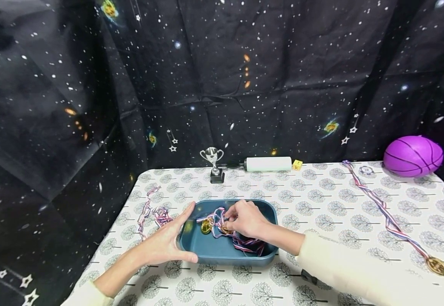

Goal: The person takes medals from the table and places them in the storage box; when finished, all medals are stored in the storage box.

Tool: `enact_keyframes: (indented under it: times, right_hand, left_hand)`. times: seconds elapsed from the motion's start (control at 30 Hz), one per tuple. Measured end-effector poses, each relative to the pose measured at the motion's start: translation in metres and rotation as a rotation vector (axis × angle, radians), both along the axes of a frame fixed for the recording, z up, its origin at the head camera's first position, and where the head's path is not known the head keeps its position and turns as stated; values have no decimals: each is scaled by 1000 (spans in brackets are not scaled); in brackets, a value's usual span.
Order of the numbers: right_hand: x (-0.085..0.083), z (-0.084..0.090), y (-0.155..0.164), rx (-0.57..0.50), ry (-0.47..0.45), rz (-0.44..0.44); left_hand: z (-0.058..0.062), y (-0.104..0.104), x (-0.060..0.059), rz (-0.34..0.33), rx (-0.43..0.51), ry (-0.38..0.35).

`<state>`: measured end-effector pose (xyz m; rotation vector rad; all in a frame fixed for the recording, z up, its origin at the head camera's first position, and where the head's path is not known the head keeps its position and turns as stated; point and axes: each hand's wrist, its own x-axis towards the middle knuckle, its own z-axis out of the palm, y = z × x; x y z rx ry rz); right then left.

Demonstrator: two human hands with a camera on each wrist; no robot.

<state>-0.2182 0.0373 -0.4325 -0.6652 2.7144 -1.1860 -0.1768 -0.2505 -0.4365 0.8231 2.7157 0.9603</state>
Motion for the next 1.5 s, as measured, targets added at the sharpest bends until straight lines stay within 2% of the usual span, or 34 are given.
enact_keyframes:
  times: [0.17, 0.37, 0.6, 0.87, 1.07, 1.33, 1.5]
  right_hand:
    - [-3, -3, -2, -23, 7, -5]
    - [-4, -5, 3, 43, 23, 32]
    - [-4, -12, -1, 136, 91, 85]
    - [-6, -18, -6, 138, 154, 37]
    - [-7, -10, 2, 101, 191, 18]
    - [-9, 11, 31, 71, 235, 4]
    - [-11, 20, 55, 53, 267, -12]
  left_hand:
    - [1, 1, 0, -2, -9, 7]
    - [2, 1, 1, -3, -16, 20]
    - [2, 1, 0, -3, -18, 28]
    - [3, 1, 0, -9, -18, 28]
    - [4, 1, 3, -2, -15, 30]
    - [4, -2, 3, -4, 19, -1]
    - [13, -8, 0, -11, 40, -2]
